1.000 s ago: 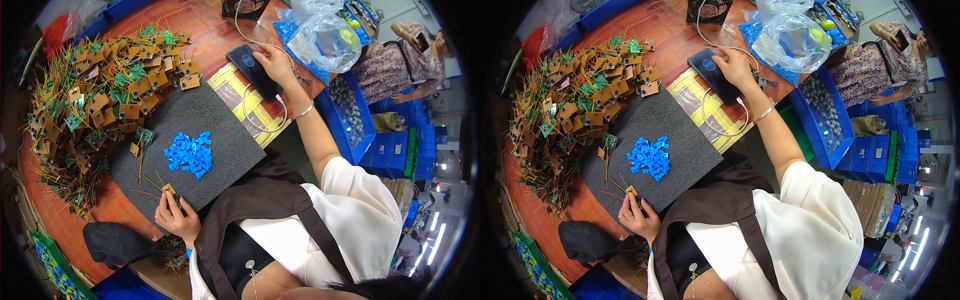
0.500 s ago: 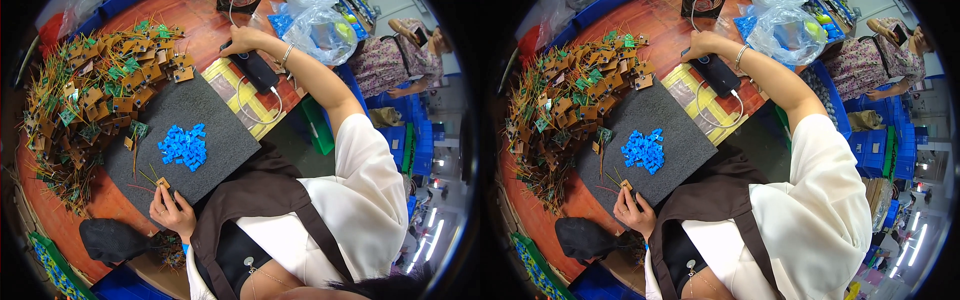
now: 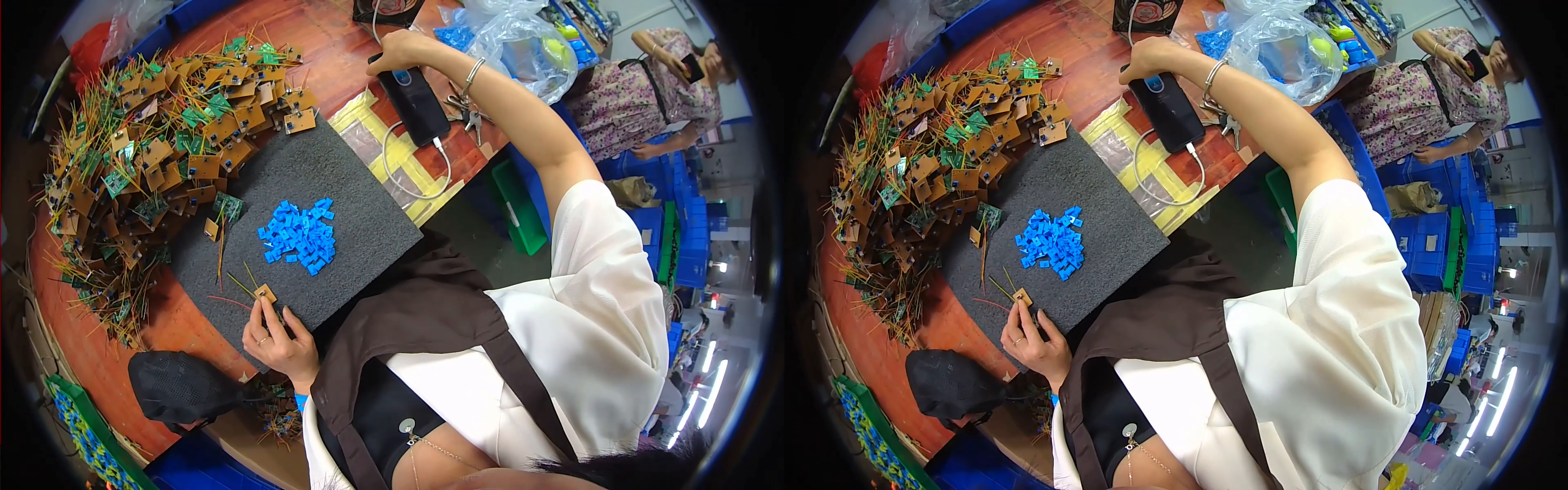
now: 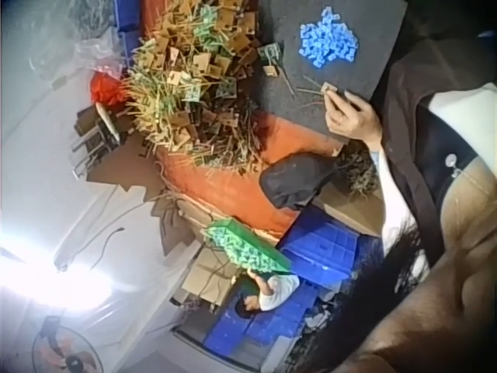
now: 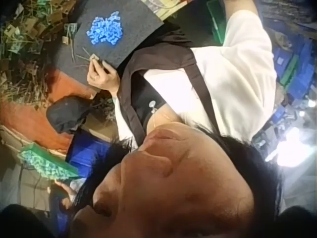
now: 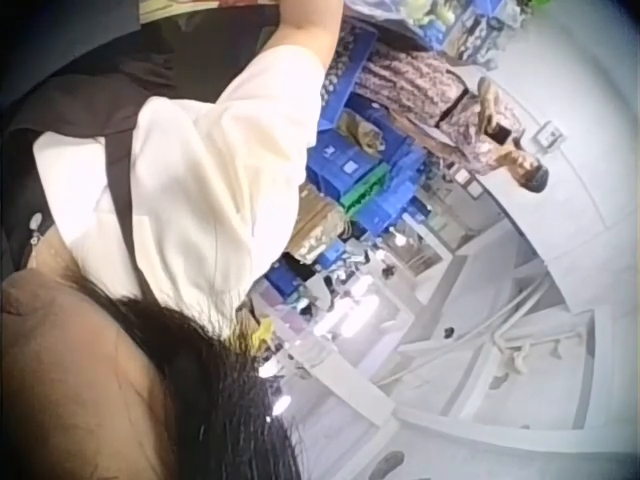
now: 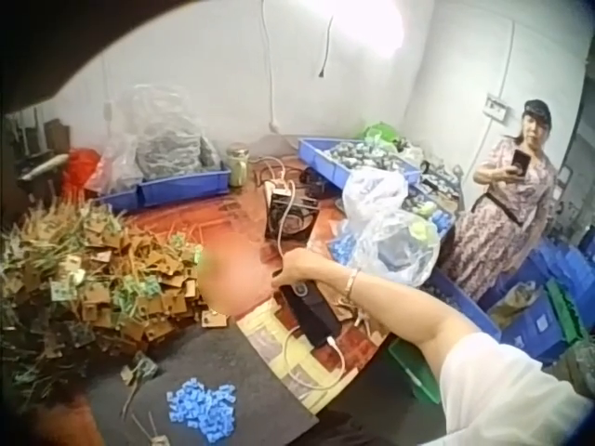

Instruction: The recorder is seen threading small blue plastic pieces onto wires at a factory workbench.

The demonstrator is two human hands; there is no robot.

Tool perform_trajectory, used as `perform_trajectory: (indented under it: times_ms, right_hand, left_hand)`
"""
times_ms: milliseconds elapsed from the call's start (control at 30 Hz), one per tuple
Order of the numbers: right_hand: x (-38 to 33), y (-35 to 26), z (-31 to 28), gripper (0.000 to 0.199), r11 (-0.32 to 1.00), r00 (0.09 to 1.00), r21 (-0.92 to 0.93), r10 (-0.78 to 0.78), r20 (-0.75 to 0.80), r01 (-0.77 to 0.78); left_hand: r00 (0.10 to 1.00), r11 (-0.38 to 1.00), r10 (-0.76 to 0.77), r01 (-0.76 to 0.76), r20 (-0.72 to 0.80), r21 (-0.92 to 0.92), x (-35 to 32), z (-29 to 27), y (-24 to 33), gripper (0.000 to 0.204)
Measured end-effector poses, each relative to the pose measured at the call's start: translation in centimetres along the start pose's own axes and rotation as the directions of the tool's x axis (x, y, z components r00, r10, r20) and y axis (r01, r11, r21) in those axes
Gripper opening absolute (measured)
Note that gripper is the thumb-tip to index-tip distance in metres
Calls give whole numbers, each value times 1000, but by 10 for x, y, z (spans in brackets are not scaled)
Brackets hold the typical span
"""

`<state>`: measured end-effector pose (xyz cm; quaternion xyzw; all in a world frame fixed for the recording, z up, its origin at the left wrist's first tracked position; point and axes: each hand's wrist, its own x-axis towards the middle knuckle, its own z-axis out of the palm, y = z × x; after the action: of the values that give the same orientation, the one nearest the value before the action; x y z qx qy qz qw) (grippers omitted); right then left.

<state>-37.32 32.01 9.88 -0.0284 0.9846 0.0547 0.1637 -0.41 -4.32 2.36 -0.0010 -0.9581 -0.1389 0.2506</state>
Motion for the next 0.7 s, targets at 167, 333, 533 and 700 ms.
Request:
perform_trajectory:
  times_ms: [167,333,533,700]
  right_hand:
    - [-18,2,-4,73,998,995,-4,-69,-74,69]
    - [-37,8,13,65,993,945,115,17,-328,22]
    - [-118,-15,52,49,893,628,362,122,-769,269]
    - [-154,-20,104,50,853,420,373,207,-884,366]
  left_hand:
    - [1000,1000,-20,20,1,-4,2,-3,4,38]
    - [1000,1000,-19,19,6,-10,3,-3,5,37]
    - [1000,1000,-25,25,1,2,-1,-1,2,38]
    - [999,999,-33,33,3,-23,3,-1,5,39]
